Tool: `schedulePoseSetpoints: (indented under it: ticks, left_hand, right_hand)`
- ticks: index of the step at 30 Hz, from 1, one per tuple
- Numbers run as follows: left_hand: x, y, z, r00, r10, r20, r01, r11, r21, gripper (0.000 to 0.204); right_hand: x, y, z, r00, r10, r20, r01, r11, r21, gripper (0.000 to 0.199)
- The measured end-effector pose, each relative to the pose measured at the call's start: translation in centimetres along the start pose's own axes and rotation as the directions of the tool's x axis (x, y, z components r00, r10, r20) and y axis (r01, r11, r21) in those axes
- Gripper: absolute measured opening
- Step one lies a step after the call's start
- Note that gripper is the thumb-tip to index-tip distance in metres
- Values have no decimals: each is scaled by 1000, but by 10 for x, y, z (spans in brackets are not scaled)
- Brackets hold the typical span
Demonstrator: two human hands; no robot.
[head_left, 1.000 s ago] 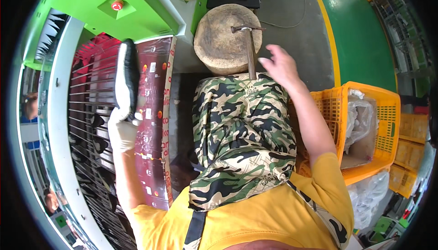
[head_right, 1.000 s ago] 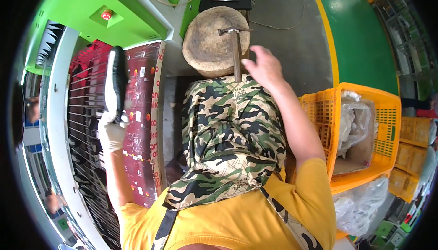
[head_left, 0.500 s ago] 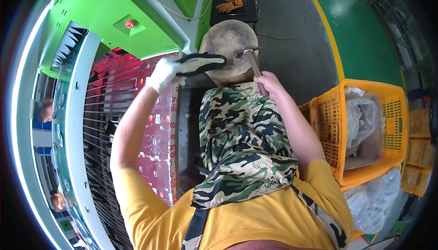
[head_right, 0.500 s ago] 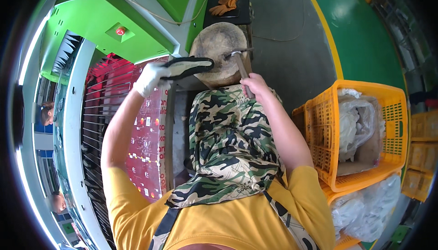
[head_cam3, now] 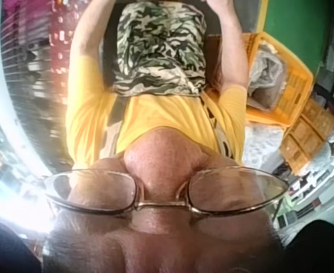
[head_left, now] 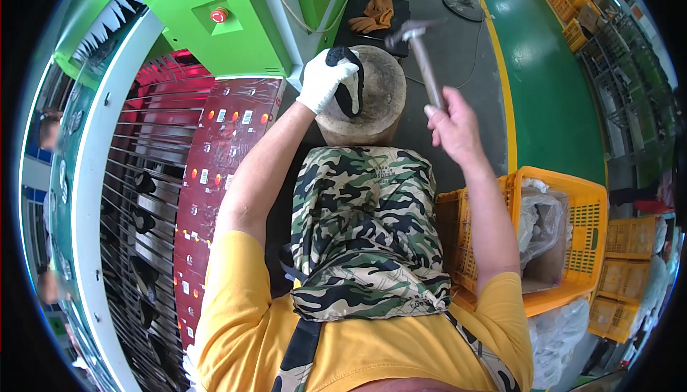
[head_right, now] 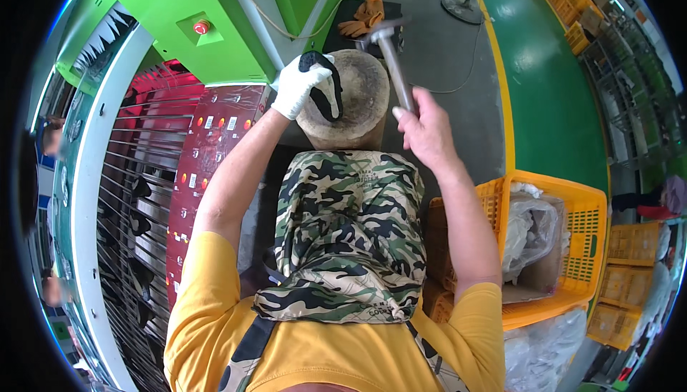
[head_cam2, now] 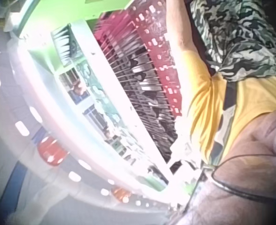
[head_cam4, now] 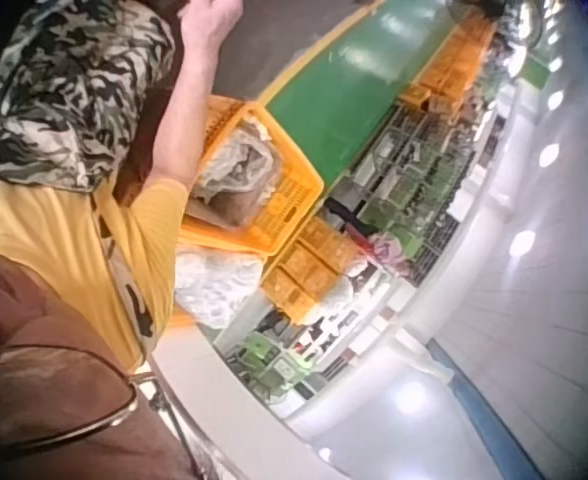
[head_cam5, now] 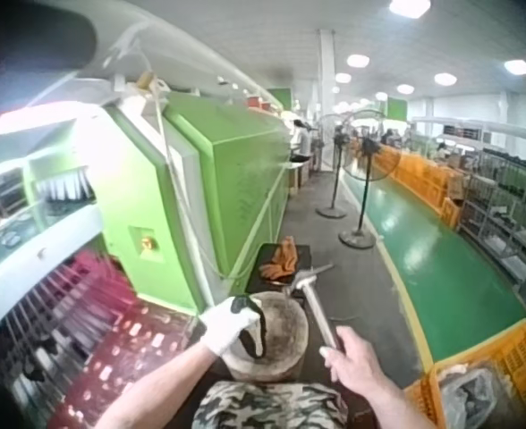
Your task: The worker is using a hammer to beat and shape the soles of shoes on a wooden block before placing them onto a conveyor belt.
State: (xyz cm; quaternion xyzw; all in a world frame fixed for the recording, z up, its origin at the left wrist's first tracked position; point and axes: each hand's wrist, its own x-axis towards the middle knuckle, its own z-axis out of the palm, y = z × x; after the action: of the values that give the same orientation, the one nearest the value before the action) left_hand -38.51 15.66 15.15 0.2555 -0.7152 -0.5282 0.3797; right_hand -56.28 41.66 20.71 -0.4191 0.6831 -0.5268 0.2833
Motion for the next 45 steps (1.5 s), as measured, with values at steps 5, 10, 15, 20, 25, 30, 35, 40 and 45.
schedulePoseSetpoints:
  ticks: [5,10,15,20,25,30,35,40,45]
  left_hand:
    - [10,3,9,999,-25,-22,25,999,24,36]
    - [11,5,7,1000,-22,-8,23,997,78,31]
    - [16,2,3,998,-68,1,67,985,162,41]
    - [14,0,9,995,-97,32,92,986,140,50]
    - [16,-25,6,987,75,143,-127,904,408,82]
    - [16,-39,6,995,-97,7,88,932,353,85]
    - [-49,-69,7,906,-346,245,388,908,-155,66]
    - [-133,-62,29,703,-627,334,710,596,-375,47]
    - [-159,-59,35,574,-709,410,763,282,-582,34]
  right_hand:
    - [20,-39,14,948,-314,-57,295,931,-215,50]
    - [24,-45,17,940,-332,73,336,875,-347,54]
    - [28,-53,22,924,-316,216,382,797,-468,57]
    - [35,-50,26,886,-438,151,455,760,-464,55]
    - [30,-34,37,904,-426,4,390,824,-410,57]
    - [36,69,52,974,-227,-12,160,722,-674,54]
    - [2,116,47,984,-3,179,137,656,-742,45]
    - [26,44,17,882,434,184,-409,899,-159,32]
    - [58,-75,-15,942,-265,-207,248,963,-107,45]
